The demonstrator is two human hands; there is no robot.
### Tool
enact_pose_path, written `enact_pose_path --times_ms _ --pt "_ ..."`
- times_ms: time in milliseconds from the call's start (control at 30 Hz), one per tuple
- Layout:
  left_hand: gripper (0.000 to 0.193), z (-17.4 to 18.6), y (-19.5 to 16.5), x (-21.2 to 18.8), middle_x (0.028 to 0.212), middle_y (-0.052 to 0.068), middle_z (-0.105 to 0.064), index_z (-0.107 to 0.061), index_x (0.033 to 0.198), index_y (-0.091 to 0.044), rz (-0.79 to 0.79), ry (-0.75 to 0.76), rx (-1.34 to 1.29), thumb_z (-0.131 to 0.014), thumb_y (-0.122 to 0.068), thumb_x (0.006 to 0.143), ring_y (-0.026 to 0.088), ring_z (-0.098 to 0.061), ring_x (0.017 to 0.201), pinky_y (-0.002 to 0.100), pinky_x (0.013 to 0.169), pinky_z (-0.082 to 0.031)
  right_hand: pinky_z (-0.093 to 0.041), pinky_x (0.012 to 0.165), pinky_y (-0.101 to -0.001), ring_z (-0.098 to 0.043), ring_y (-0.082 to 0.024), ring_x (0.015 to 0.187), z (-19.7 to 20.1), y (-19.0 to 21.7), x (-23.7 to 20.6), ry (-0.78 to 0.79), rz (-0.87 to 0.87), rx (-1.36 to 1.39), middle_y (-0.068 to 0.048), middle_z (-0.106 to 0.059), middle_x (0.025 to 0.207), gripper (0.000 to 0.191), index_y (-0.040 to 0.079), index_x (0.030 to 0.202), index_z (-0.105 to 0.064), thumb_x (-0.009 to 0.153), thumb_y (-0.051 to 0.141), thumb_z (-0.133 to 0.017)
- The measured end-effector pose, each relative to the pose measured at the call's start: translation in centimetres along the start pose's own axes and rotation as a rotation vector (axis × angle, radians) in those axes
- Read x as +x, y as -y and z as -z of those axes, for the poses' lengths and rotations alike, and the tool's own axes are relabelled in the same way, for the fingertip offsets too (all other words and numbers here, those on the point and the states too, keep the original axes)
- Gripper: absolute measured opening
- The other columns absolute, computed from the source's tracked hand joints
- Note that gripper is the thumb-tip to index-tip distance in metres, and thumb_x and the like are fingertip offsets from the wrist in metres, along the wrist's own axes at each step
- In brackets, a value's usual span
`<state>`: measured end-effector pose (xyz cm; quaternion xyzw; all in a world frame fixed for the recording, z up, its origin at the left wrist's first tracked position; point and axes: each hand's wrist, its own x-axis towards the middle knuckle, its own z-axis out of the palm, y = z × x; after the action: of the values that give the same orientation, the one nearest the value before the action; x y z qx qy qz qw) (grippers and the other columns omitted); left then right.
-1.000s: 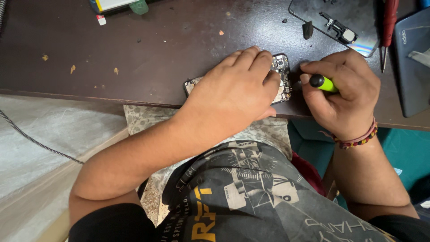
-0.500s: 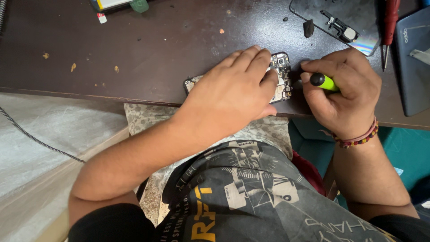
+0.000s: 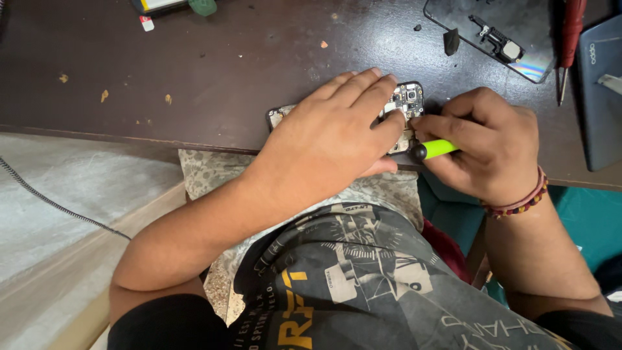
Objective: The person works on a disassembled smartphone lying on a desk, holding the chassis steady with one hand while using a green-handled screwdriver with the other to unscrew and pry at internal components. They reposition the phone, lift its mid-frame, and continue prying near the battery and board area.
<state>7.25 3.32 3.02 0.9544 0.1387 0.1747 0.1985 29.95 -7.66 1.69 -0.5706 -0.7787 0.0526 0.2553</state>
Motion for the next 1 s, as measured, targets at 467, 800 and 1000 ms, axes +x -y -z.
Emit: enact_pose_path --times_ms 467,800,1000 --pt "0.054 0.79 0.15 0.79 0.113 0.013 -0.058 -0.066 0.109 -0.004 -0.056 0.038 0.017 -0.085 -0.041 0.075 0.031 -0.057 0.115 0.042 0.099 -0.047 -0.051 0.063 -0.0349 -0.065 -0.022 0.073 -0.14 -0.09 -0.43 -0.054 -0.035 0.076 -0.007 -0.064 0.089 0.023 0.007 0.102 -0.078 0.081 0.011 -0.086" --pt "0.059 0.59 0.6 0.36 0.124 0.016 -0.059 -0.068 0.113 -0.001 -0.078 -0.016 0.012 -0.084 -0.044 0.076 0.032 -0.056 0.123 0.042 0.108 -0.046 -0.052 0.062 -0.0319 -0.065 -0.021 0.075 -0.09 -0.02 -0.67 -0.051 -0.081 0.139 -0.009 -0.063 0.09 0.023 0.005 0.106 -0.078 0.085 0.01 -0.085" --pt "0.06 0.3 0.64 0.3 0.125 0.016 -0.06 -0.067 0.115 -0.001 -0.052 0.002 -0.017 -0.085 -0.043 0.077 0.032 -0.056 0.125 0.042 0.109 -0.045 -0.052 0.063 -0.0311 -0.065 -0.02 0.075 -0.1 -0.23 -0.97 -0.047 -0.112 0.156 -0.009 -0.064 0.092 0.023 0.006 0.108 -0.078 0.087 0.01 -0.085"
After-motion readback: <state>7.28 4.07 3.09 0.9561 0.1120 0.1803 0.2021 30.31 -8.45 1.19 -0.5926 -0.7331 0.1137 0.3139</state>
